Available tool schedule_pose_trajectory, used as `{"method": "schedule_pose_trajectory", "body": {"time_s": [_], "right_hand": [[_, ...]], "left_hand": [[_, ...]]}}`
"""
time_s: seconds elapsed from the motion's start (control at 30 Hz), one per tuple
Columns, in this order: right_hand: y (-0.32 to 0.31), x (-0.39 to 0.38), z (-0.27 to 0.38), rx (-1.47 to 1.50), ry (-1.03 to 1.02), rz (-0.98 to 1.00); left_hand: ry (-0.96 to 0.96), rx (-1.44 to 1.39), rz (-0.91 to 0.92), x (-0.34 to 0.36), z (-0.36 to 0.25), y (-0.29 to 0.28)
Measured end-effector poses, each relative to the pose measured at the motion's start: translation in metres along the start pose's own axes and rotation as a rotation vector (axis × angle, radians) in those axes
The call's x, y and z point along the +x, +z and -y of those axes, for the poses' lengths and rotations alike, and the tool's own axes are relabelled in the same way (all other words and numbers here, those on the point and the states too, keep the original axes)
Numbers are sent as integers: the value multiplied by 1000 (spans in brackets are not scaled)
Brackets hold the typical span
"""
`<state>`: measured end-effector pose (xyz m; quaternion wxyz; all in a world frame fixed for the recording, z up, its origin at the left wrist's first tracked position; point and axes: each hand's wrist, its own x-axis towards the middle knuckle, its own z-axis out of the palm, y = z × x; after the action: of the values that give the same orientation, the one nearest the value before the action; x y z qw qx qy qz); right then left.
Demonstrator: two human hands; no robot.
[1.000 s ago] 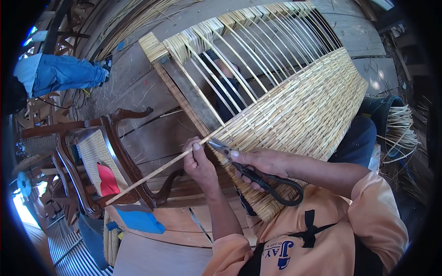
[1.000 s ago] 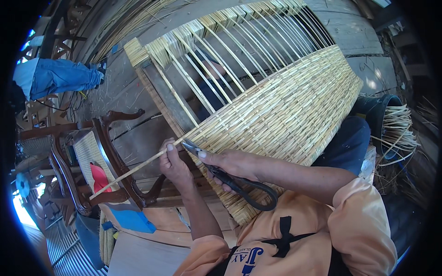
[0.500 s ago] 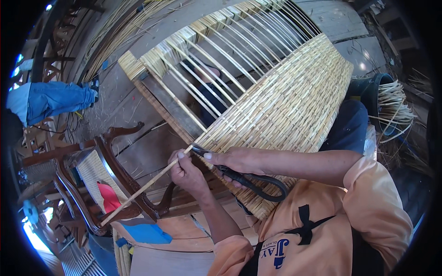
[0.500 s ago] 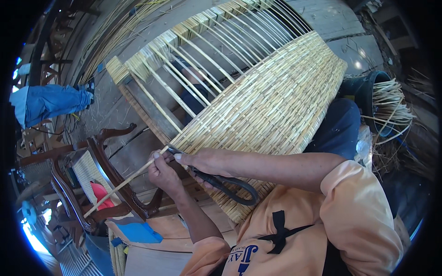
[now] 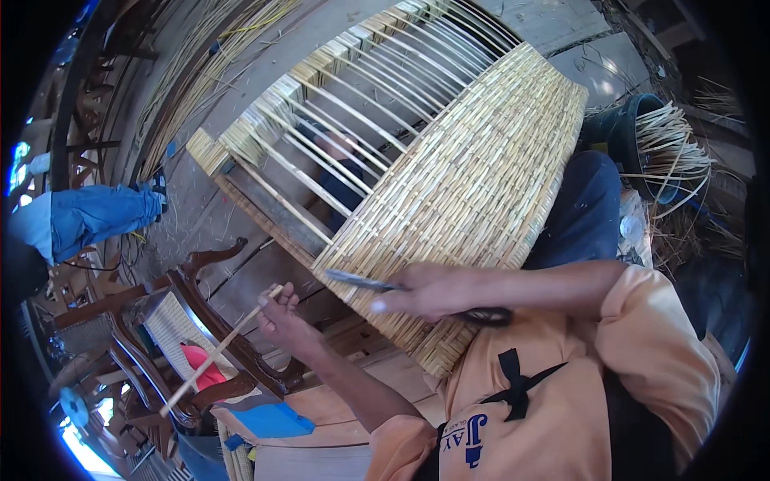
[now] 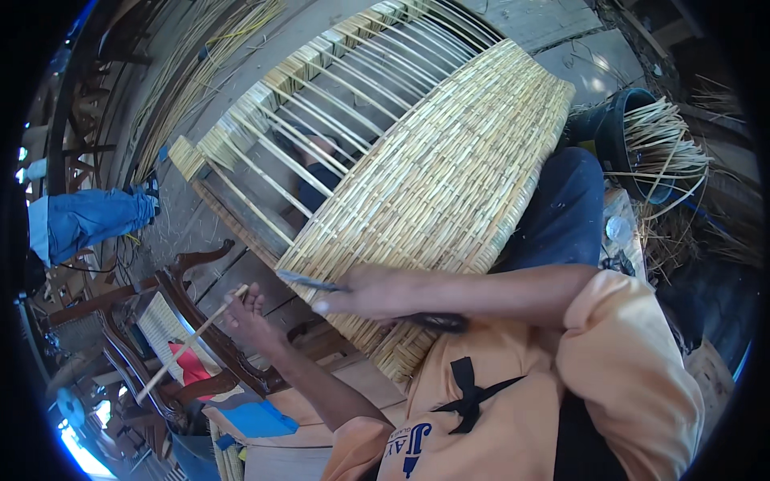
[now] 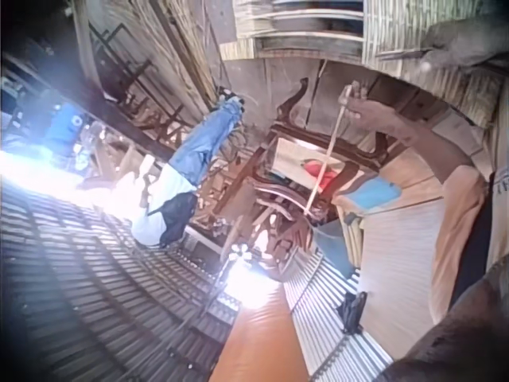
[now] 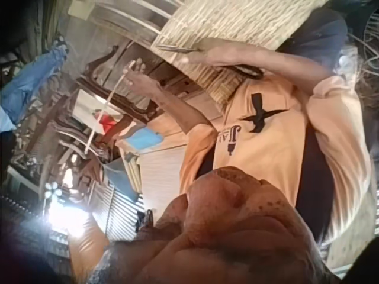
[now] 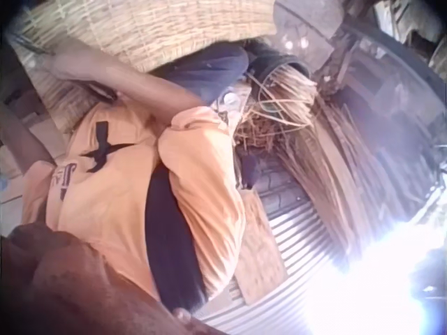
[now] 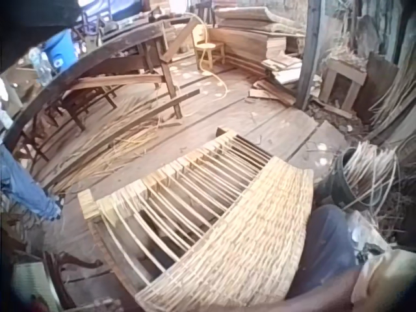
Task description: Weaving rattan strips onto a wooden frame to create a chair component.
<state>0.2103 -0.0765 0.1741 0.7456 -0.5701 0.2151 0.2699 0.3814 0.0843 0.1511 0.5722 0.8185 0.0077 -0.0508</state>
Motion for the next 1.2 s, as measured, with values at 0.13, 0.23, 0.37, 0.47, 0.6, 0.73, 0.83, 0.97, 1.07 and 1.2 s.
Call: {"method": "schedule_pose_trajectory", "body": {"time_s": [0.13, 0.23, 0.37, 0.47, 0.6, 0.73, 0.83, 0.97, 1.07, 1.2], "right_hand": [[-43, -69, -39, -19, 86, -181], [-60, -109, -95, -126, -17, -488], [-61, -167, -139, -191, 8, -719], [-50, -197, -160, -222, 46, -836], [-46, -206, -179, -193, 78, -860], [-47, -224, -187, -109, 116, -915], [-40, -245, -193, -58, 161, -962], [-19, -265, -241, 110, 262, -1165], [13, -268, -285, 124, 450, -1264], [76, -240, -363, 181, 458, -1554]], "left_hand": [[75, -42, 311, -7, -7, 7], [91, 38, 557, -46, -33, 36], [36, 303, 969, -101, -47, 87], [25, 433, 1305, -136, -46, 121], [107, 554, 1450, -170, -51, 144], [85, 576, 1533, -192, -47, 159], [81, 546, 1505, -210, -46, 172], [616, 489, 1587, -276, -72, 209], [1117, 192, 1849, -365, -110, 214], [1327, -42, 2142, -429, -118, 186]]}}
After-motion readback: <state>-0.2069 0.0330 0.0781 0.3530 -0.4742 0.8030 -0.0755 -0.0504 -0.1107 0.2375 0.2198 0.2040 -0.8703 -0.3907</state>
